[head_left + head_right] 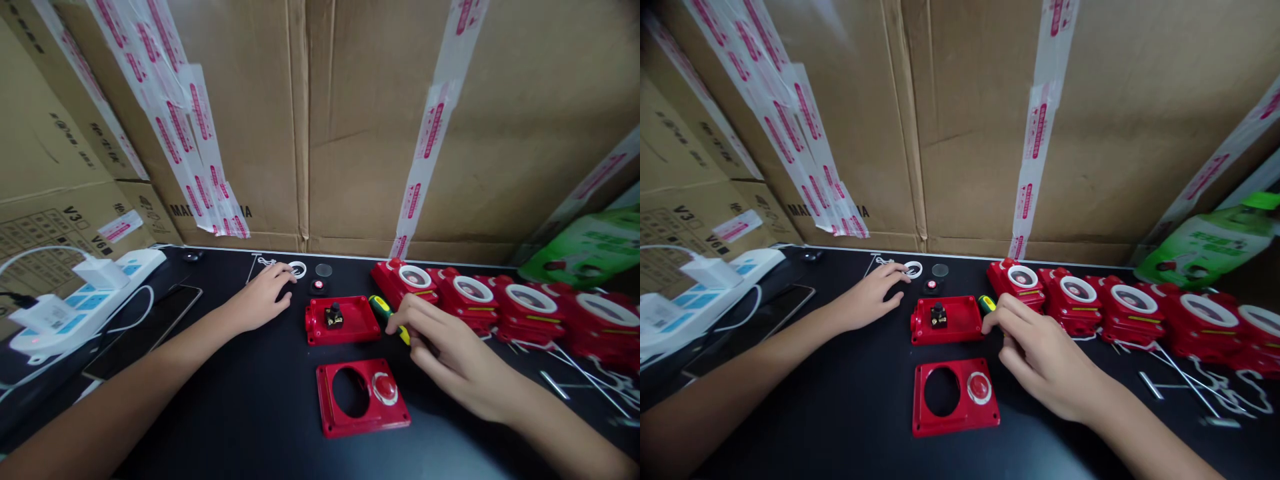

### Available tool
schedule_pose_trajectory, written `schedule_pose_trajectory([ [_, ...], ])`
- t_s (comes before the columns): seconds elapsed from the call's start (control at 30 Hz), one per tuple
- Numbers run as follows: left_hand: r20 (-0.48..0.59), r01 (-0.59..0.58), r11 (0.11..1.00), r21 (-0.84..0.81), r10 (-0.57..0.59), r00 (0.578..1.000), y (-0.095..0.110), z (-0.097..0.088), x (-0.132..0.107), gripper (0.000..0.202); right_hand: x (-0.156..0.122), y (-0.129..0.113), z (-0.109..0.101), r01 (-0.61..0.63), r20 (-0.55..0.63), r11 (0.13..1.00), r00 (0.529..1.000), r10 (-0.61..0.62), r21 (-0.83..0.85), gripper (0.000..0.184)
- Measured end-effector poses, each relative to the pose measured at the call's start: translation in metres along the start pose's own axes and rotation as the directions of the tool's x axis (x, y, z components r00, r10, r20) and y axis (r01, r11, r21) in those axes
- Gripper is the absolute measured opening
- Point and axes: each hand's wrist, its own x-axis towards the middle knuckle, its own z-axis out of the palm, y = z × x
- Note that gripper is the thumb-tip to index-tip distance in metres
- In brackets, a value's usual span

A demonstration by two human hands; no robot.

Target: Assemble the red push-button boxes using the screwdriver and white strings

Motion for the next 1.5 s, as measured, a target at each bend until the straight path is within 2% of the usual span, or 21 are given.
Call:
schedule_pose_trajectory([
  [0.23,0.014,-0.020,1.000,0.012,0.020,1.000,0.002,-0.002,0.001,0.025,-0.001,0.000,0.001,-0.019,0.039,0.999,0.999,0.020,-0.029,0.027],
  [1.03,0.010,-0.014,0.994,0.113,0.012,1.000,0.004,-0.011,0.000,0.027,-0.001,-0.001,0.001,-0.012,0.048,0.998,0.999,0.015,-0.058,0.026],
  [1.3,0.010,0.023,0.996,0.082,-0.024,1.000,0.004,-0.020,0.003,0.024,0.000,-0.008,0.000,-0.042,0.110,0.997,0.993,0.049,-0.067,0.024],
  [1.4,0.009,0.045,0.998,0.052,-0.045,0.999,0.018,-0.035,0.002,0.022,0.001,-0.011,0.004,-0.046,0.128,0.996,0.990,0.055,-0.070,0.025],
  [1.5,0.064,0.041,0.999,-0.007,-0.041,0.997,0.056,-0.052,-0.001,0.015,0.002,-0.006,0.008,-0.014,0.120,0.997,0.993,0.023,-0.071,0.025],
])
